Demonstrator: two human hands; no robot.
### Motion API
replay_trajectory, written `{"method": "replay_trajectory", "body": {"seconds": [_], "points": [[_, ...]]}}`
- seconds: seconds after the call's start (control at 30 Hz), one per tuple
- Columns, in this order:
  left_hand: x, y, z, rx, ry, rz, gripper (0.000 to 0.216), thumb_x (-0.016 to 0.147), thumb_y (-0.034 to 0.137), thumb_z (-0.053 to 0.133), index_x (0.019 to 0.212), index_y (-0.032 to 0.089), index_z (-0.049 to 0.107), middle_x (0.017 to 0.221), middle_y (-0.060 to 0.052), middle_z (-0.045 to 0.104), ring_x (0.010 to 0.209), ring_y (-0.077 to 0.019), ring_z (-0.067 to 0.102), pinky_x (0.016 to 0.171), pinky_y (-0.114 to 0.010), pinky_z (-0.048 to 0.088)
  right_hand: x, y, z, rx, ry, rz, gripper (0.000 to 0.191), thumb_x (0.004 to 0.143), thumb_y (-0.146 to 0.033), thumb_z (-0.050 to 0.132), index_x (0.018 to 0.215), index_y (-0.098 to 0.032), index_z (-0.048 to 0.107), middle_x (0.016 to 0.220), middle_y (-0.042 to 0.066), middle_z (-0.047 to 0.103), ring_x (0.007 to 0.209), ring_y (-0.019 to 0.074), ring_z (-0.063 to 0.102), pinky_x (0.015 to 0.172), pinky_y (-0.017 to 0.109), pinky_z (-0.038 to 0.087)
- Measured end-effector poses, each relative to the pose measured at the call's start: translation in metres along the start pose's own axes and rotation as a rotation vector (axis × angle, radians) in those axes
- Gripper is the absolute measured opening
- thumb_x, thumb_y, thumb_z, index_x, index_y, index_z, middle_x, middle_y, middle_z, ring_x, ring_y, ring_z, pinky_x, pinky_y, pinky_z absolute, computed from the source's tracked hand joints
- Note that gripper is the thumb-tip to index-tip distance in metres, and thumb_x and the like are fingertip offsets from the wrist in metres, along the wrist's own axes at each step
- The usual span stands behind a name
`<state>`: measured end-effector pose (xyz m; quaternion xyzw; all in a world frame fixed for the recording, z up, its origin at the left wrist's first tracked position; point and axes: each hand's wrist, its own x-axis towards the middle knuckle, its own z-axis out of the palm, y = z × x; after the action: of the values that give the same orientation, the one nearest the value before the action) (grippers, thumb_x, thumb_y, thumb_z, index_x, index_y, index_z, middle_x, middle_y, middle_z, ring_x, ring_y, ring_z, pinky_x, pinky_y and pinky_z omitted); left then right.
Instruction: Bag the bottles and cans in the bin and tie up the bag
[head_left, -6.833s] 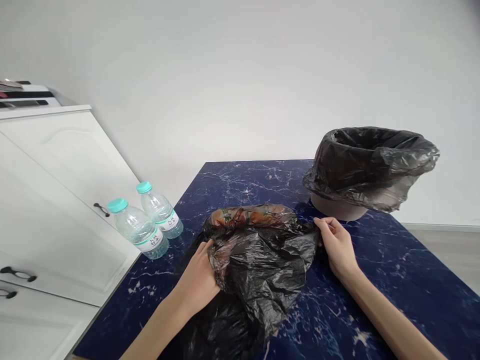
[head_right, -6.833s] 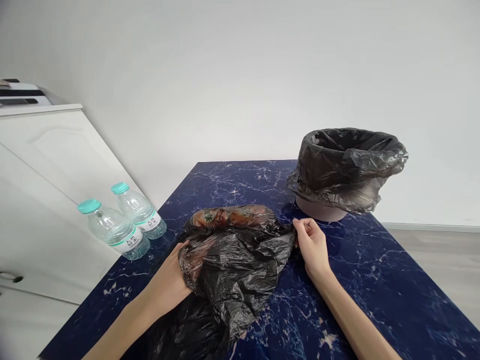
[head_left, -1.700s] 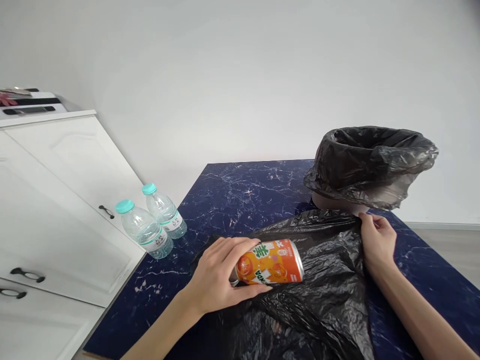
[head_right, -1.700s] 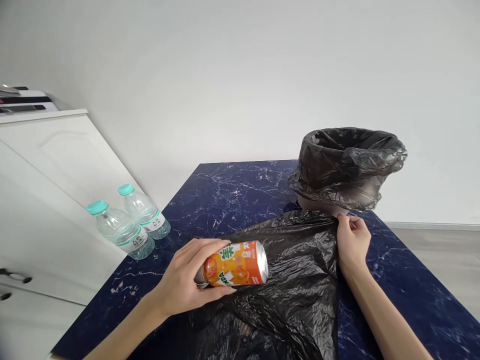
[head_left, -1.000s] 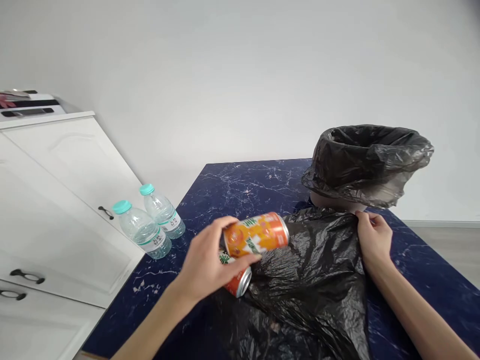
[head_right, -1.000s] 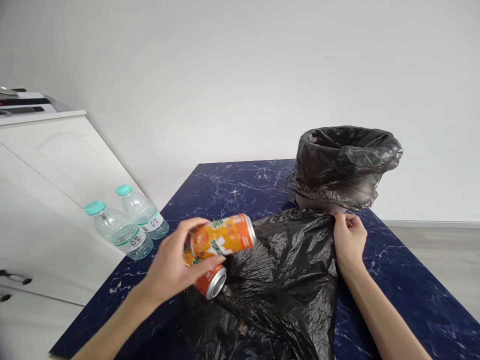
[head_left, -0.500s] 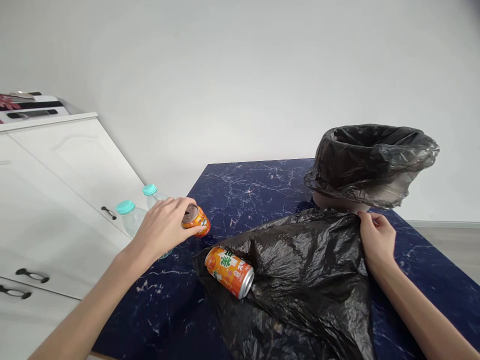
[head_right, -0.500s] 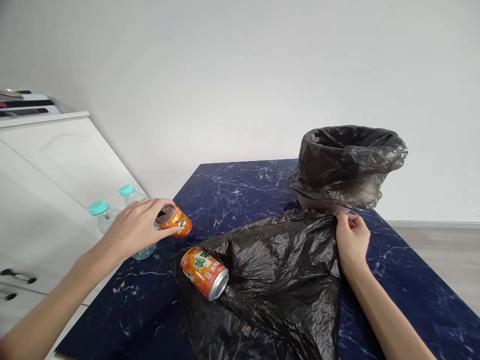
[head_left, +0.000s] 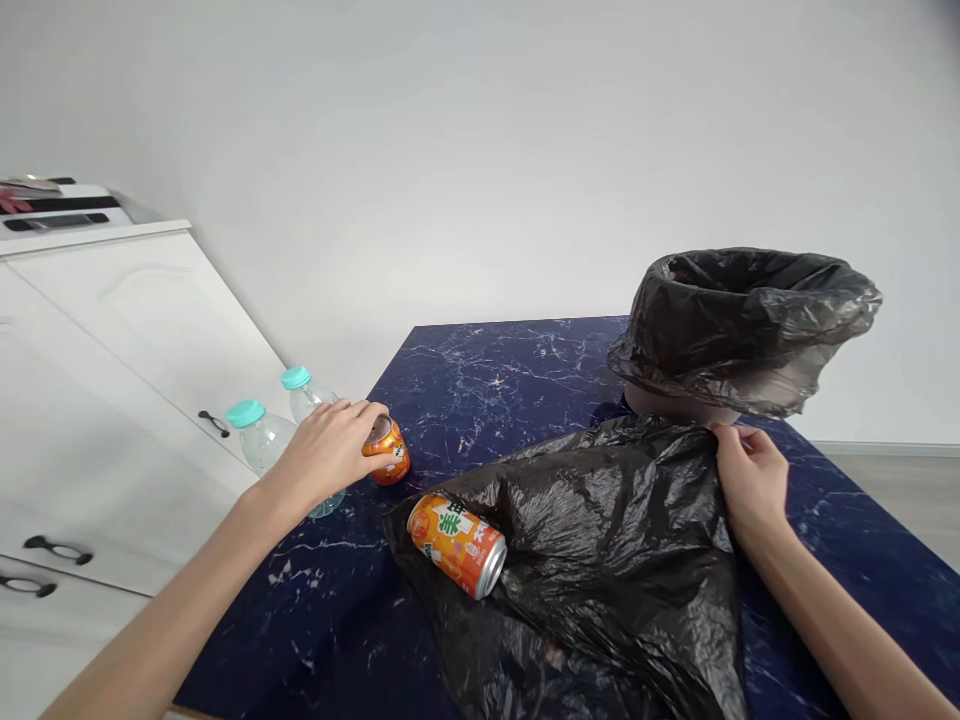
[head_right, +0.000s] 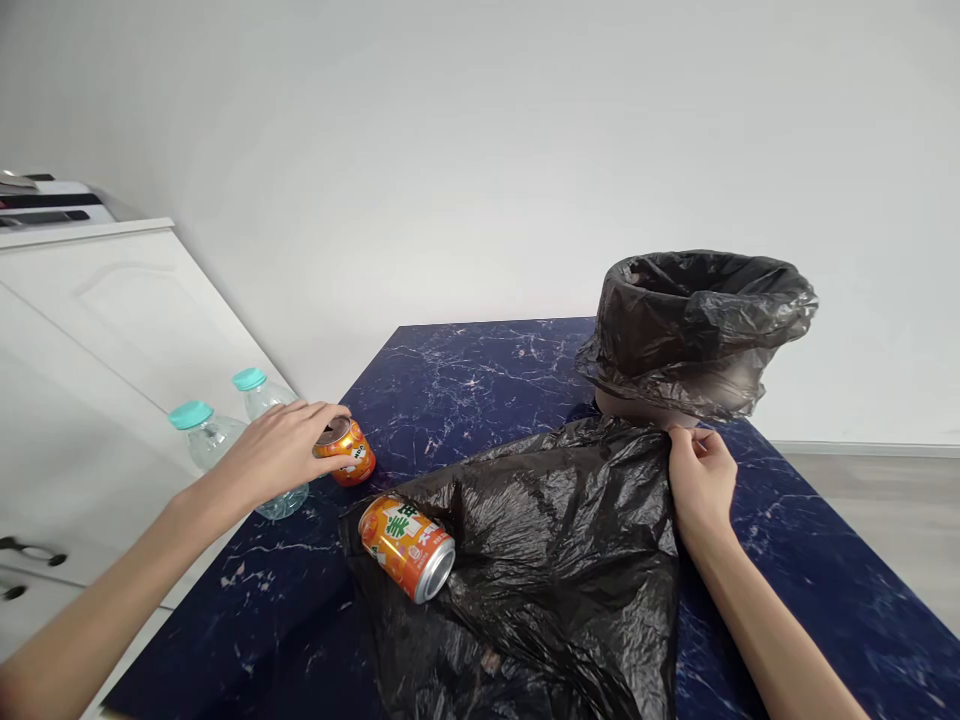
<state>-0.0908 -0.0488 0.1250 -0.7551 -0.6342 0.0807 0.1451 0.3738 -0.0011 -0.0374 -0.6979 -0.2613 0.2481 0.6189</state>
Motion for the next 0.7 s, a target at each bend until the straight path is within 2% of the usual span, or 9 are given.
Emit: {"method": "replay_trajectory", "body": {"seconds": [0.17, 0.23, 0.3, 0.37, 0.43, 0.5, 0.6, 0.7], "points": [[-0.004, -0.004, 0.009, -0.052, 0.049, 0.025, 0.062, 0.089, 0.049, 0.075, 0.141, 0.016, 0.065, 0.141, -0.02, 0.067, 0.125, -0.0437, 0.065, 0.107, -0.057, 0.051, 0.0, 0.0, 0.0, -0.005, -0.006, -0.005, 0.024, 0.069, -0.043, 0.067, 0.076, -0.02, 0.062, 0.067, -0.003, 0.055, 0.066, 0.0169, 0.046, 0.062, 0.032, 0.033], [-0.009, -0.003, 0.008, -0.065, 0.153, 0.035, 0.064, 0.09, 0.053, 0.074, 0.141, 0.016, 0.066, 0.157, -0.024, 0.054, 0.134, -0.0487, 0.057, 0.108, -0.063, 0.048, 0.0, 0.0, 0.0, -0.008, -0.008, -0.007, 0.024, 0.07, -0.042, 0.067, 0.076, -0.02, 0.062, 0.068, -0.003, 0.055, 0.067, 0.017, 0.046, 0.063, 0.032, 0.033], [-0.013, 0.001, 0.001, -0.091, 0.294, 0.064, 0.056, 0.095, 0.053, 0.068, 0.138, 0.017, 0.068, 0.165, -0.024, 0.043, 0.142, -0.0505, 0.048, 0.112, -0.068, 0.044, 0.0, 0.001, 0.0, -0.009, -0.013, -0.008, 0.024, 0.07, -0.042, 0.067, 0.077, -0.02, 0.061, 0.068, -0.003, 0.055, 0.067, 0.017, 0.047, 0.064, 0.032, 0.034], [-0.019, 0.01, -0.012, -0.193, 0.363, 0.167, 0.04, 0.103, 0.048, 0.061, 0.131, 0.021, 0.07, 0.156, -0.019, 0.055, 0.14, -0.0422, 0.052, 0.115, -0.063, 0.043, 0.0, 0.002, 0.0, -0.009, -0.018, -0.004, 0.024, 0.07, -0.043, 0.067, 0.077, -0.02, 0.061, 0.067, -0.003, 0.055, 0.067, 0.0167, 0.046, 0.064, 0.033, 0.034], [-0.027, 0.021, -0.025, -0.354, 0.306, 0.316, 0.026, 0.107, 0.044, 0.058, 0.119, 0.026, 0.072, 0.131, -0.01, 0.071, 0.126, -0.0303, 0.063, 0.114, -0.052, 0.047, 0.001, 0.002, 0.0, -0.009, -0.018, 0.0, 0.025, 0.07, -0.043, 0.067, 0.078, -0.021, 0.061, 0.067, -0.004, 0.054, 0.066, 0.0164, 0.046, 0.064, 0.033, 0.034], [-0.036, 0.031, -0.034, -0.481, 0.177, 0.426, 0.019, 0.105, 0.044, 0.063, 0.112, 0.029, 0.073, 0.119, -0.003, 0.075, 0.115, -0.024, 0.068, 0.11, -0.044, 0.051, 0.001, 0.002, 0.0, -0.009, -0.019, 0.004, 0.025, 0.07, -0.043, 0.067, 0.078, -0.021, 0.061, 0.066, -0.004, 0.054, 0.065, 0.0164, 0.046, 0.064, 0.033, 0.034], [-0.047, 0.043, -0.033, -0.55, 0.017, 0.485, 0.031, 0.093, 0.048, 0.08, 0.119, 0.032, 0.072, 0.127, -0.002, 0.074, 0.119, -0.0247, 0.068, 0.108, -0.041, 0.053, 0.0, 0.001, 0.0, -0.008, -0.02, 0.003, 0.024, 0.07, -0.042, 0.067, 0.078, -0.02, 0.061, 0.067, -0.004, 0.055, 0.066, 0.0164, 0.047, 0.064, 0.033, 0.035], [-0.052, 0.049, -0.02, -0.539, -0.068, 0.508, 0.05, 0.082, 0.044, 0.091, 0.126, 0.031, 0.071, 0.132, -0.004, 0.073, 0.126, -0.0276, 0.066, 0.109, -0.042, 0.053, -0.002, 0.0, -0.001, -0.006, -0.017, 0.0, 0.023, 0.07, -0.042, 0.067, 0.077, -0.02, 0.061, 0.067, -0.003, 0.055, 0.066, 0.0162, 0.046, 0.063, 0.032, 0.034]]}}
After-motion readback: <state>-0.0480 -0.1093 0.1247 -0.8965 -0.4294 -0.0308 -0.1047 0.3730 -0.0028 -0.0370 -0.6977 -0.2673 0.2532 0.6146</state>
